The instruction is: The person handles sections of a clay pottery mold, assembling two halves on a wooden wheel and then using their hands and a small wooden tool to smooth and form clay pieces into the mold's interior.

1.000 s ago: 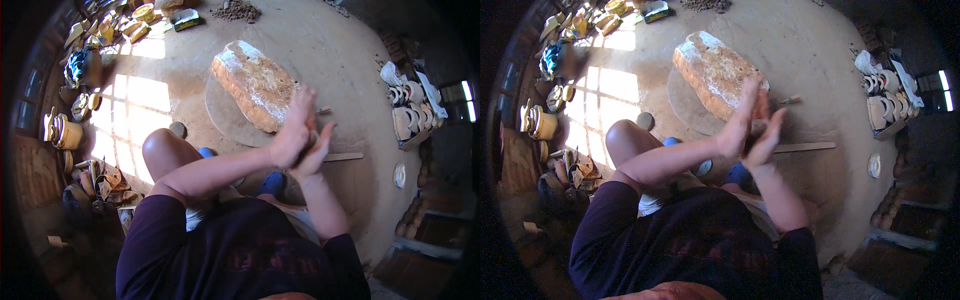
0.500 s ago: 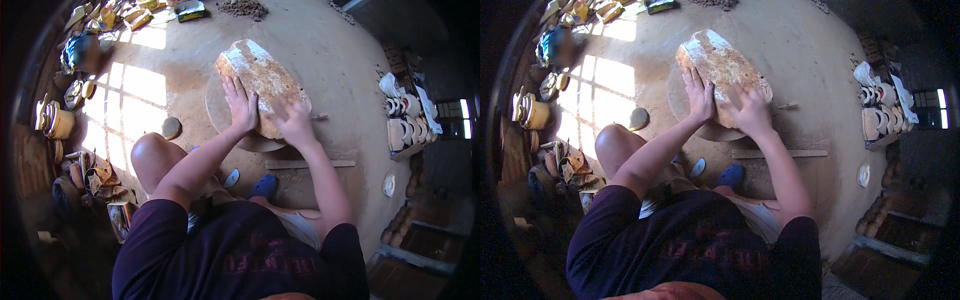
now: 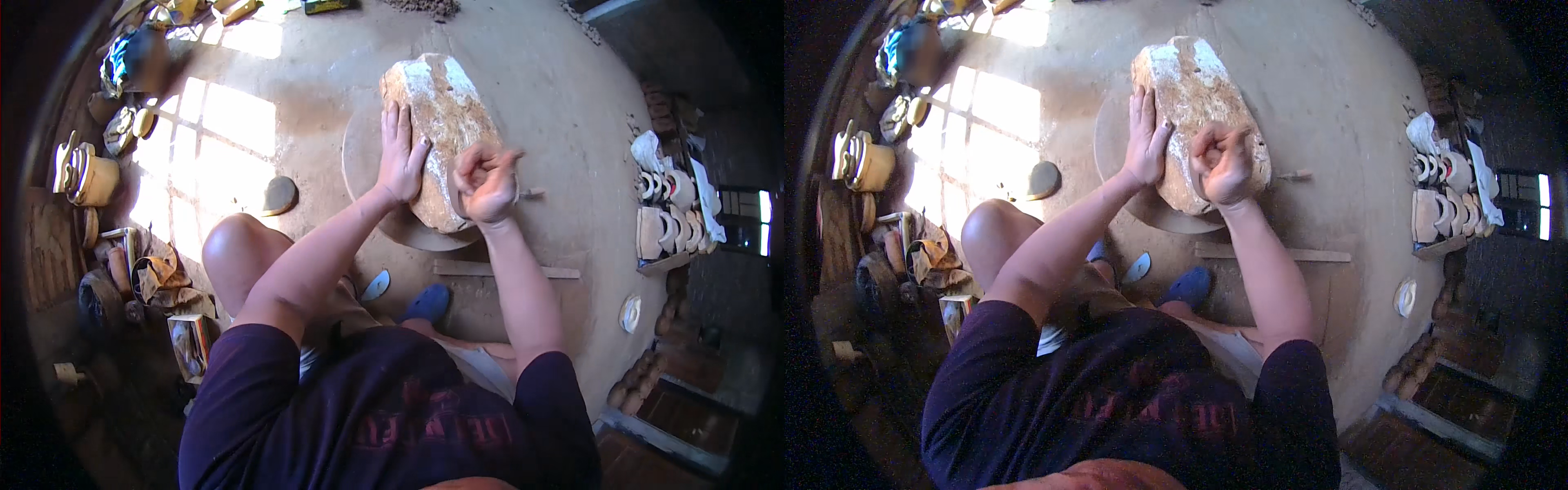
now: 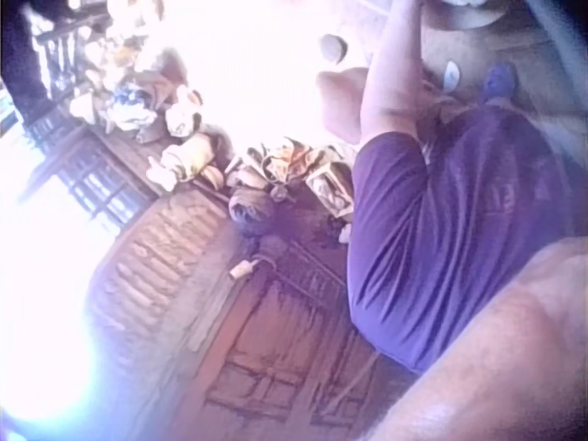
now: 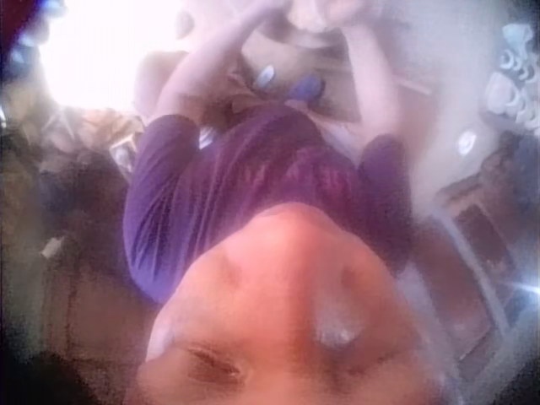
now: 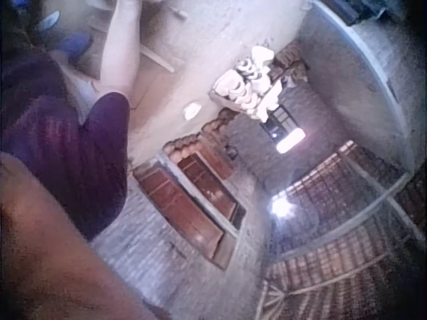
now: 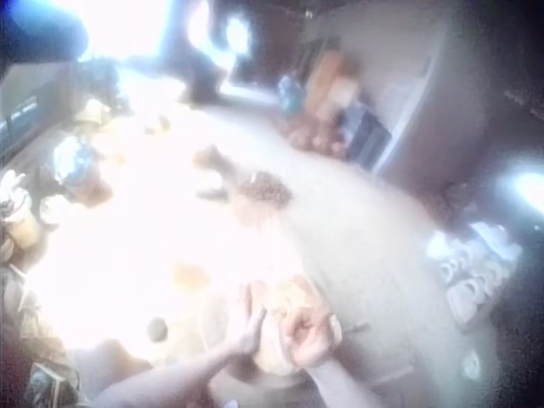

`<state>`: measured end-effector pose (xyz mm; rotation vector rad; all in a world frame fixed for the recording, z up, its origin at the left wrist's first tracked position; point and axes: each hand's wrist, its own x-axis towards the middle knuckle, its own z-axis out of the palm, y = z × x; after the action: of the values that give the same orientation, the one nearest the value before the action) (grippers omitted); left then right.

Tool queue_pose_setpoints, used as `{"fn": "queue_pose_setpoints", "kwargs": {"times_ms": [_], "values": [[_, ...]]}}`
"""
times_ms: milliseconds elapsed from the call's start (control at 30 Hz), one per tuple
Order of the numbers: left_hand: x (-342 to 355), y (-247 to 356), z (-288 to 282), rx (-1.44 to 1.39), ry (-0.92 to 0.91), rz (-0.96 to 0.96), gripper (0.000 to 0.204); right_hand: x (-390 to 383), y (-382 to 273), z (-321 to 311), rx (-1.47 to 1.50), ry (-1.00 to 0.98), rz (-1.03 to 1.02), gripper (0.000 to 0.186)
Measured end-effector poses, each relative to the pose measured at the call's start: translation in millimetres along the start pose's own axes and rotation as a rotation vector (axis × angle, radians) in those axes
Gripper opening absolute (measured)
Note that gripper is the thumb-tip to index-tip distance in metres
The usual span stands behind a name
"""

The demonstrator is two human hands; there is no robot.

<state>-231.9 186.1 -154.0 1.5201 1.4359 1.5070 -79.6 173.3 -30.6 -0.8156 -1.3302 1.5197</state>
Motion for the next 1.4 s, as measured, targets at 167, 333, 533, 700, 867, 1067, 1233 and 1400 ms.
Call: {"fn": "queue_pose_setpoints", "kwargs": {"times_ms": [167,333,533,700,867,1067,1233,1400], "values": [[5.2,0.6,-2.7,-0.049,-0.032,0.004,0.078,19.7,-21.4,7.4,0.240,-0.063,-0.267,0.083],[8.9,-4.6,-7.7,-0.037,-0.044,0.008,0.078,32.9,3.9,21.1,0.051,0.081,0.067,0.081],[12.7,-4.0,-5.3,-0.069,-0.060,0.016,0.078,54.3,29.1,11.6,0.105,0.060,-0.038,0.077],[11.8,-4.4,-7.9,-0.066,-0.077,0.015,0.078,64.7,6.6,14.0,0.218,-0.045,-0.080,0.080],[16.0,-10.3,-7.9,-0.057,-0.079,0.001,0.078,81.8,22.2,17.2,0.020,0.086,0.117,0.085],[20.5,-8.4,-8.3,-0.089,-0.084,0.034,0.077,74.8,28.3,8.0,-0.037,0.043,0.104,0.087],[20.6,-12.7,-12.6,-0.081,-0.089,0.015,0.076,63.4,-1.2,13.5,0.120,0.051,-0.030,0.085],[22.5,-8.2,-9.1,-0.105,-0.107,0.014,0.076,35.5,25.2,4.1,0.004,0.026,0.026,0.087]]}}
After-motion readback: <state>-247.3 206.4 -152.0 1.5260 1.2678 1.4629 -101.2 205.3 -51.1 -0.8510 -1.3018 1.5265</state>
